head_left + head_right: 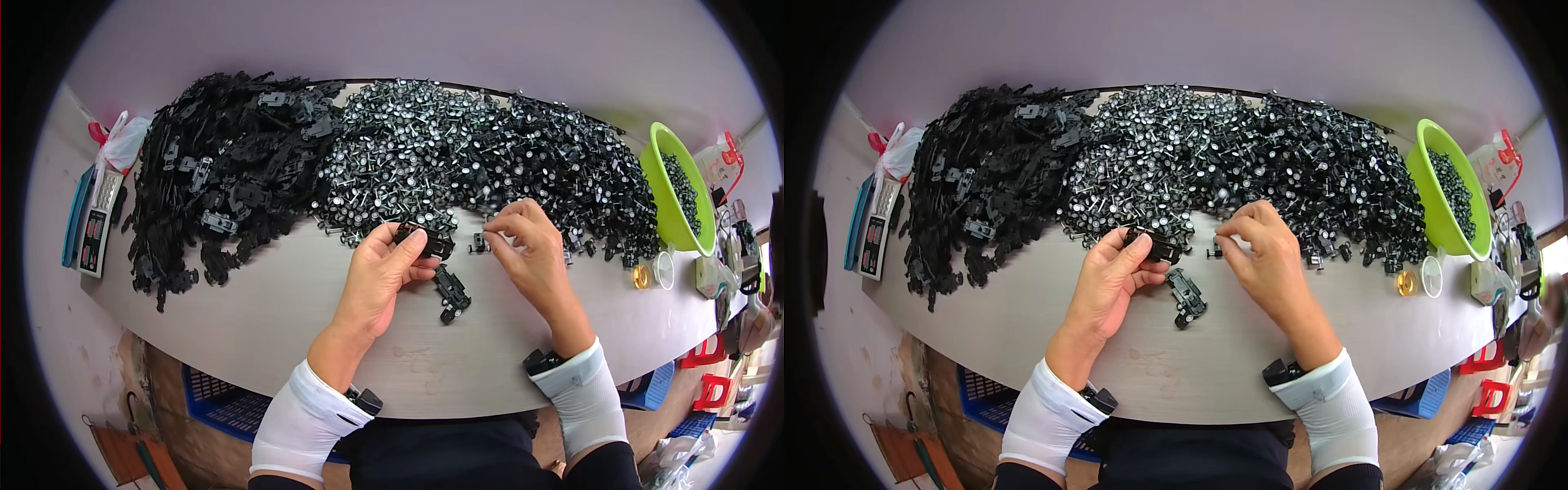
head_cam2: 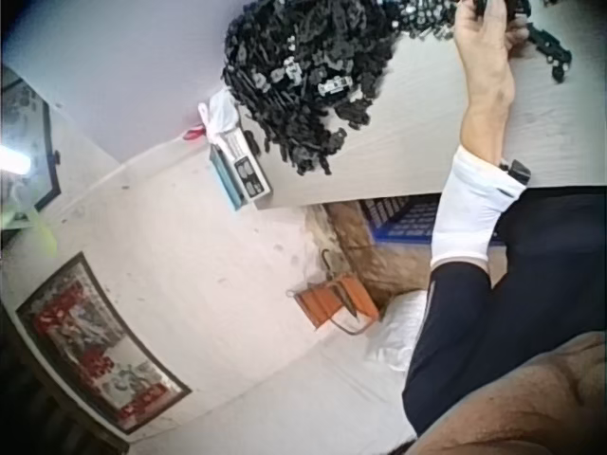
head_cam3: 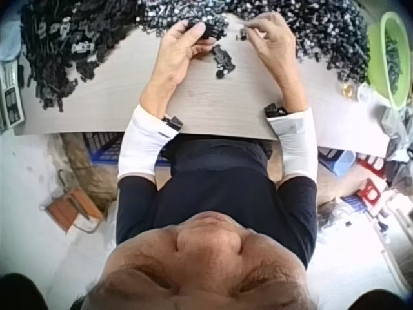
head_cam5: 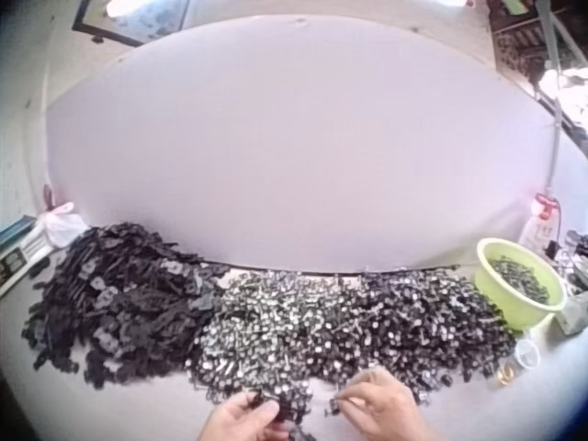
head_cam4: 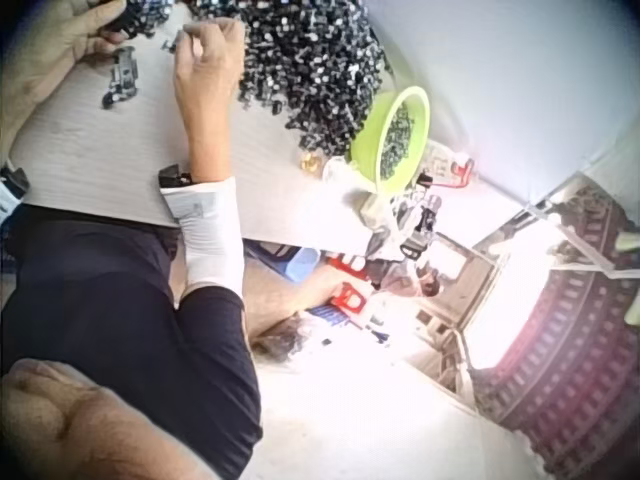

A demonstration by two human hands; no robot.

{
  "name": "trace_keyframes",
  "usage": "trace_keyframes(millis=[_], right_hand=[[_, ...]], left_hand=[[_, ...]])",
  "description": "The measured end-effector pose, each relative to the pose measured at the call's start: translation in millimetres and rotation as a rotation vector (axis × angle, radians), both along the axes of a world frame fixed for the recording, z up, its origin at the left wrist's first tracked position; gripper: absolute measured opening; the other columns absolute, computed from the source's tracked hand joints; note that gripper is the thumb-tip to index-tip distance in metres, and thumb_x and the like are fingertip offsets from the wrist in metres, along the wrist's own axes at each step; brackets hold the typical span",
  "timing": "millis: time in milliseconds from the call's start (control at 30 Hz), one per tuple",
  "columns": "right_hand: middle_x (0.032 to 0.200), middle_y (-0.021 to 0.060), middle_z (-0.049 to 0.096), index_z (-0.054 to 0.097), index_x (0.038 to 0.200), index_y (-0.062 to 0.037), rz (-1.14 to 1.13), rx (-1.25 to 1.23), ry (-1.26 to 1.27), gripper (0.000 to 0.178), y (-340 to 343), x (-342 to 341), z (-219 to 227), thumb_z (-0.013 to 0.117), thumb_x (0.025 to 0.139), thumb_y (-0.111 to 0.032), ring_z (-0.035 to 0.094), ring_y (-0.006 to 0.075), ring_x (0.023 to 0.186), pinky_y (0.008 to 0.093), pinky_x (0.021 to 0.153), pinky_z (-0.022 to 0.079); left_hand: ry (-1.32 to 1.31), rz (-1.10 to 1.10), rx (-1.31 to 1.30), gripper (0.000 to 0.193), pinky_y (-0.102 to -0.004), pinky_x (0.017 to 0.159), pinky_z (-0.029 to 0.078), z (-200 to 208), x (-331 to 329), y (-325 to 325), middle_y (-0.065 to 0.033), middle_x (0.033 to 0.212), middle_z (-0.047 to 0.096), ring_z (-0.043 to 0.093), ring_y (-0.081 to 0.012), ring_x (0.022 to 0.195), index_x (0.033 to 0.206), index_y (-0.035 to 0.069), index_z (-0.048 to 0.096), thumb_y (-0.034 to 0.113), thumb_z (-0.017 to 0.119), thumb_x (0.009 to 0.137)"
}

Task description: Assembling small plastic and metal components for toy car chassis.

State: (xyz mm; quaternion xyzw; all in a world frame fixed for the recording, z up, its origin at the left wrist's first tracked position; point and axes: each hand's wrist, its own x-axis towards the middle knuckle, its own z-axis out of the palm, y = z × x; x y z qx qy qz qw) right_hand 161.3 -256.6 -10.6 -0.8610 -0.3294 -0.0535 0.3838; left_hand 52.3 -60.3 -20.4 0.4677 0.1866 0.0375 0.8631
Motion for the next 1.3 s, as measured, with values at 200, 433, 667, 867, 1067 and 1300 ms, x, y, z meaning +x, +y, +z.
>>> trace_keyframes(millis=[200, 433, 667, 867, 1067, 1300], right_hand=[[0.117, 0.0137, 0.069, 0.072, 0.095, -0.0039, 0.17, 0.184, -0.141, 0.014, 12.2, -26.7, 1.3, 0.077, 0.081, -0.002, 0.069, 0.0301, 0.096, 0.0362, 0.084, 0.056], [0.111, 0.0131, 0.068, 0.065, 0.104, -0.0029, 0.265, 0.092, -0.109, 0.027, 15.7, -33.6, 5.3, 0.076, 0.079, -0.001, 0.066, 0.0315, 0.099, 0.0397, 0.082, 0.055], [0.109, 0.0138, 0.069, 0.065, 0.111, -0.0011, 0.298, 0.201, 0.025, 0.034, 11.4, -28.8, 0.1, 0.078, 0.08, -0.002, 0.069, 0.0323, 0.097, 0.0365, 0.084, 0.056], [0.109, 0.0134, 0.07, 0.065, 0.111, -0.0016, 0.31, 0.232, 0.036, 0.035, 9.7, -26.2, 3.2, 0.079, 0.079, -0.001, 0.07, 0.0307, 0.098, 0.036, 0.084, 0.057], [0.108, 0.0126, 0.071, 0.065, 0.111, -0.0027, 0.296, 0.149, -0.119, 0.034, 15.7, -36.1, 3.4, 0.08, 0.08, -0.005, 0.07, 0.0306, 0.095, 0.0366, 0.08, 0.057], [0.089, 0.0102, 0.072, 0.072, 0.098, -0.0012, 0.081, 0.123, 0.062, 0.014, -16.2, 0.9, 6.6, 0.076, 0.086, -0.007, 0.07, 0.0211, 0.076, 0.0315, 0.068, 0.056]], left_hand=[[0.014, 0.009, 0.03, 0.016, -0.0285, 0.075, 0.056, -1.0, 0.5, -3.6, -0.0048, 0.1, 0.073, 0.069, -0.0142, 0.086, 0.109, 0.006, 0.065, 0.019, 0.068, 0.099], [0.001, -0.019, -0.054, 0.014, -0.0252, 0.074, 0.054, -8.6, -3.0, -5.7, -0.0039, 0.097, 0.073, 0.067, -0.0104, 0.083, 0.099, 0.008, 0.064, 0.019, 0.073, 0.096], [-0.09, -0.078, -0.151, 0.011, -0.028, 0.082, 0.053, -11.5, -4.9, 0.5, -0.0039, 0.099, 0.073, 0.067, -0.0125, 0.09, 0.104, 0.008, 0.068, 0.017, 0.069, 0.098], [-0.114, -0.098, -0.234, 0.013, -0.0293, 0.086, 0.052, -2.3, -5.4, -6.1, -0.0041, 0.101, 0.072, 0.067, -0.0131, 0.092, 0.104, 0.008, 0.067, 0.018, 0.07, 0.097], [-0.071, -0.04, -0.139, 0.015, -0.026, 0.077, 0.052, -3.7, -6.4, -9.5, -0.0047, 0.099, 0.072, 0.066, -0.0111, 0.084, 0.104, 0.007, 0.064, 0.019, 0.071, 0.097], [0.07, -0.04, 0.528, 0.023, -0.0251, 0.069, 0.05, 13.8, -39.1, 25.8, -0.0044, 0.097, 0.068, 0.062, -0.0108, 0.077, 0.116, 0.002, 0.065, 0.015, 0.067, 0.098]])
